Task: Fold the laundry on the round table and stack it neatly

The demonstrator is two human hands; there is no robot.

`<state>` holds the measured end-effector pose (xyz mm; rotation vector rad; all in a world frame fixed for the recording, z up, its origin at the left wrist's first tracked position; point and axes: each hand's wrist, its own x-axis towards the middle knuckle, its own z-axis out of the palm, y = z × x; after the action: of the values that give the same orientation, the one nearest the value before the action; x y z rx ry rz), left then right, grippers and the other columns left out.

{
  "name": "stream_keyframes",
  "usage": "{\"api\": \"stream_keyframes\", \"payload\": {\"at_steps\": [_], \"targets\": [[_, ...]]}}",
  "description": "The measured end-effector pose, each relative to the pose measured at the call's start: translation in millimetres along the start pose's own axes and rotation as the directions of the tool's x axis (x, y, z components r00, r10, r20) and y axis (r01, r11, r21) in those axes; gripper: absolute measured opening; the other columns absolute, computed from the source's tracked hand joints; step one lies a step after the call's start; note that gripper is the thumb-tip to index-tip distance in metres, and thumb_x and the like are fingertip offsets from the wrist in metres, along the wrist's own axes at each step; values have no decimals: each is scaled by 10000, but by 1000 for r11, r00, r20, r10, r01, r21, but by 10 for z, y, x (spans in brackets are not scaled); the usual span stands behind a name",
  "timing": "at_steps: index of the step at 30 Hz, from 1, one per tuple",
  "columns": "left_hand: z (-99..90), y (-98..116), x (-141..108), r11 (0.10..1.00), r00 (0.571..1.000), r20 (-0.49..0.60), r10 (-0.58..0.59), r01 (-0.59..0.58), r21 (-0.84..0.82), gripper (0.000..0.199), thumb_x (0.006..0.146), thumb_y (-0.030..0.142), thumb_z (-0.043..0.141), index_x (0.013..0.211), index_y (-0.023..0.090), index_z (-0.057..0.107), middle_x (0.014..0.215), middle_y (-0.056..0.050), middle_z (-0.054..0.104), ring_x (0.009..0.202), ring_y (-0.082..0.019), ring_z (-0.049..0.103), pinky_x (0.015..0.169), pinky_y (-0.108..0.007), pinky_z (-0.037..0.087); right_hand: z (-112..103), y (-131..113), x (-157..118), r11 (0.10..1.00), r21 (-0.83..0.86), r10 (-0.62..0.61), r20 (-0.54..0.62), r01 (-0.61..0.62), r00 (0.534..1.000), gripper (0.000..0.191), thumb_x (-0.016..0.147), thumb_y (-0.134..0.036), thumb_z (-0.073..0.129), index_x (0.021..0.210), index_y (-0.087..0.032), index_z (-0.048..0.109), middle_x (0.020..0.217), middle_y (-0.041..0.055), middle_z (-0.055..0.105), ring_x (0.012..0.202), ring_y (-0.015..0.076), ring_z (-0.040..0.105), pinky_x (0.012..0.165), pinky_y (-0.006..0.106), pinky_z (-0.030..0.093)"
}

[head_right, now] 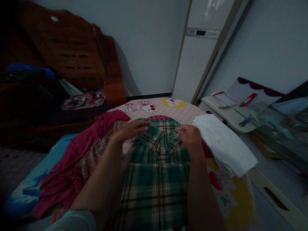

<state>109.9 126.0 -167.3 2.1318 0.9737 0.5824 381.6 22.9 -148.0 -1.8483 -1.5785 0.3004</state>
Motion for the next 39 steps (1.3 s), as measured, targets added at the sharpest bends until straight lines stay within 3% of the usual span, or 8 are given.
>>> {"api": "stream_keyframes", "payload": {"at_steps": [5, 10, 14, 20, 24, 28, 33, 39], "targets": [[32, 583, -76, 985, 986, -34, 161, -163, -63, 355, 914, 319, 536, 1222, 198, 665, 1213, -61, 692, 1117, -214, 632, 975, -341, 487, 445, 88, 56, 968, -236, 102, 54, -87, 993, 182, 781, -350, 675, 704, -185, 670, 744, 78, 711, 751, 214, 670, 671, 289, 469], [390, 684, 42, 979, 985, -54, 166, -171, -109, 321, 896, 254, 541, 1176, 188, 684, 1150, -54, 717, 1069, -214, 646, 968, -366, 491, 666, 289, 75, 923, -367, 162, 108, -112, 981, 61, 742, -194, 681, 692, -176, 652, 817, 128, 721, 841, 245, 691, 744, 304, 486], [744, 555, 182, 963, 991, -83, 106, -123, -240, 314, 880, 230, 538, 1147, 148, 681, 1092, -79, 728, 989, -221, 673, 892, -356, 530, 506, 508, 124, 946, -25, 324, 126, -324, 938, 96, 731, -194, 593, 654, -185, 651, 504, 19, 621, 505, 164, 614, 542, 246, 455], [1221, 341, 288, 912, 994, -92, -50, 8, -411, 359, 863, 161, 516, 1208, 141, 616, 1157, -119, 696, 1000, -218, 679, 880, -374, 548, 248, 728, 114, 733, 502, 446, 154, -459, 882, 95, 664, -225, 559, 570, -210, 560, 397, -29, 526, 361, 127, 477, 372, 222, 365], [1415, 269, 285, 883, 999, -31, -9, -6, -470, 447, 824, 103, 543, 1264, 175, 574, 1295, -112, 629, 1189, -220, 595, 1031, -402, 466, 217, 809, 99, 817, 265, 493, 141, -513, 858, 98, 657, -165, 530, 589, -193, 595, 420, -15, 545, 386, 152, 509, 416, 254, 408], [1484, 287, 251, 787, 993, 118, -31, 97, -609, 451, 828, 116, 556, 1277, 163, 561, 1241, -113, 647, 1103, -208, 627, 945, -356, 502, 275, 791, 109, 960, -121, 256, -2, -254, 967, 202, 601, -82, 557, 715, -163, 702, 703, 70, 719, 665, 199, 655, 654, 284, 505], [1447, 329, 214, 768, 986, 165, 0, 105, -632, 336, 848, 193, 574, 1175, 145, 634, 1078, -80, 699, 940, -186, 650, 842, -304, 506, 342, 663, 125, 991, -131, -27, -49, 21, 998, 394, 648, -117, 579, 999, -183, 745, 1007, 82, 747, 881, 210, 672, 838, 305, 498], [1435, 334, 188, 880, 972, 187, 144, -39, -474, 394, 871, 266, 567, 1239, 148, 640, 1158, -86, 700, 1007, -216, 644, 895, -336, 494, 244, 739, 147, 950, -68, 266, -328, -303, 906, 276, 768, -238, 519, 849, -136, 763, 829, 109, 749, 760, 231, 668, 728, 306, 493]]}}
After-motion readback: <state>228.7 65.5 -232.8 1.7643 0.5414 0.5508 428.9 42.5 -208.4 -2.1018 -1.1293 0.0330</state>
